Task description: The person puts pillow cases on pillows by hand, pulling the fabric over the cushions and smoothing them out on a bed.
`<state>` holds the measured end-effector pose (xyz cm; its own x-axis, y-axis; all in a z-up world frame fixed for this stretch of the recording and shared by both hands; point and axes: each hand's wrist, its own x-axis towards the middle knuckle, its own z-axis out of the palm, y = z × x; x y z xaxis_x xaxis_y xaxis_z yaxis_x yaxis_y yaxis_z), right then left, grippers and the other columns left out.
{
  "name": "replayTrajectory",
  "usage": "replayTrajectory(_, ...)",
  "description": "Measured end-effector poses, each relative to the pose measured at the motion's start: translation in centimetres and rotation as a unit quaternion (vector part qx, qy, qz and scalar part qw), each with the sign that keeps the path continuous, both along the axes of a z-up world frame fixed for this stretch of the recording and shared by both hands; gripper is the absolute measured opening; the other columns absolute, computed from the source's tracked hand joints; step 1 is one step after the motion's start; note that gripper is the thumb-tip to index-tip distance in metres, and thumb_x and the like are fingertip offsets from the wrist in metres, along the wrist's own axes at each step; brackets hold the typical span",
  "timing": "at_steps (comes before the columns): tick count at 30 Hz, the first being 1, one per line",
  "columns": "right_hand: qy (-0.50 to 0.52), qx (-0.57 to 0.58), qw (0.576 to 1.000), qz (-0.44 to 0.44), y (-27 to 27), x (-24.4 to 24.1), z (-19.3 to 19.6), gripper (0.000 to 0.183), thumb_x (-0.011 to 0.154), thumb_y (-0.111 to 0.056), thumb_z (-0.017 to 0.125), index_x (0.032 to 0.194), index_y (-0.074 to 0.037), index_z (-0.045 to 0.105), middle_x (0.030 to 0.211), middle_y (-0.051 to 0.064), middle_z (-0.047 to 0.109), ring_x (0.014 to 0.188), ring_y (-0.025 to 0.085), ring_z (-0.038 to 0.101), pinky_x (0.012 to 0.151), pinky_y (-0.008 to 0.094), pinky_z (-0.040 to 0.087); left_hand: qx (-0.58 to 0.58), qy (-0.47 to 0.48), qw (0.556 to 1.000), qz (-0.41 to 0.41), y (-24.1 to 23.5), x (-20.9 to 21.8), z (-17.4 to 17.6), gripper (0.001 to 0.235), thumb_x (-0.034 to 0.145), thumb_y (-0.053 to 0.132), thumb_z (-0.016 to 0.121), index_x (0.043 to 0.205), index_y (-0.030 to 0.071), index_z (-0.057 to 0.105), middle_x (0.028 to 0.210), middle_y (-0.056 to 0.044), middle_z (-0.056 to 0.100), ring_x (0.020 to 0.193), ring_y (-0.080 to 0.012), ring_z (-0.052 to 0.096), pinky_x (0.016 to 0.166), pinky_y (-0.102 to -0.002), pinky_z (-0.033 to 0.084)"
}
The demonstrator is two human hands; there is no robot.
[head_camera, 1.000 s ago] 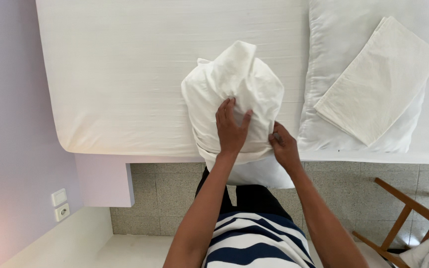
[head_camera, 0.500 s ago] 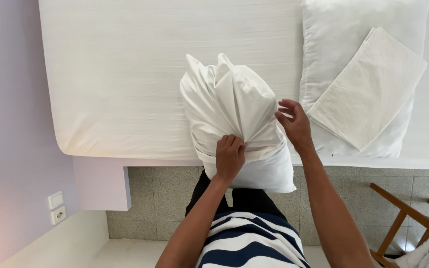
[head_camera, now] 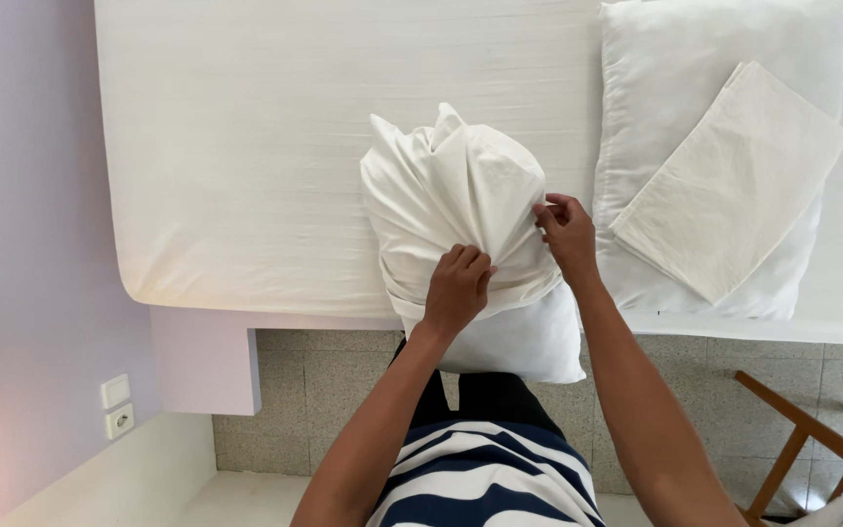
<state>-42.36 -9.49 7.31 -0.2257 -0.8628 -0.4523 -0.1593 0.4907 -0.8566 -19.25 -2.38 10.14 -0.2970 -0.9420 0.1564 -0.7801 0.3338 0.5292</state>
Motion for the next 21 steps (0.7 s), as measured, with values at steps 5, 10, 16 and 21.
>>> replayTrajectory(5, 0.041, -0.006, 0.998, 0.043, -1.0, -0.6, -3.4, 0.03, 0.106, -0.031, 0.09, 0.125, -0.008, 0.085, 0.098, 0.011, 0.082, 0.083, 0.019, 0.076, 0.077, 0.039, 0.064, 0.032, 0.0, 0.999, -0.041, 0.7, 0.2, -1.1, 0.015, 0.11, 0.021, 0.077, 0.098, 0.015, 0.069, 0.095, -0.002, 0.063, 0.1, -0.0235, 0.07, 0.087, -0.037, 0.061)
replayTrajectory(10, -0.019, 0.012, 0.998, 0.06, 1.4, 1.7, -2.9, 0.021, 0.103, -0.023, 0.088, 0.114, -0.006, 0.084, 0.081, 0.008, 0.074, 0.075, 0.015, 0.065, 0.072, 0.033, 0.056, 0.075, 0.096, 0.991, 0.056, -3.3, 1.0, 4.2, 0.015, 0.115, 0.027, 0.073, 0.108, 0.013, 0.071, 0.102, -0.006, 0.068, 0.1, -0.0282, 0.074, 0.086, -0.043, 0.064)
replayTrajectory(16, -0.153, 0.038, 0.987, 0.037, 5.3, 3.2, -2.9, 0.028, 0.104, -0.028, 0.093, 0.108, -0.004, 0.078, 0.082, 0.007, 0.072, 0.078, 0.013, 0.068, 0.074, 0.027, 0.06, -0.048, 0.07, 0.989, 0.118, -12.7, 0.6, 5.7, 0.031, 0.119, 0.01, 0.061, 0.147, 0.015, 0.071, 0.138, -0.01, 0.069, 0.139, -0.035, 0.067, 0.112, -0.051, 0.06)
replayTrajectory(21, -0.169, 0.027, 0.985, 0.037, 7.1, 2.9, -1.5, 0.023, 0.11, -0.023, 0.084, 0.108, -0.006, 0.07, 0.087, 0.003, 0.067, 0.084, 0.012, 0.067, 0.078, 0.028, 0.059, 0.197, -0.031, 0.958, 0.205, -20.1, 3.6, 0.4, 0.095, 0.106, 0.071, 0.075, 0.168, 0.001, 0.056, 0.16, -0.025, 0.06, 0.147, -0.0449, 0.066, 0.117, -0.065, 0.059)
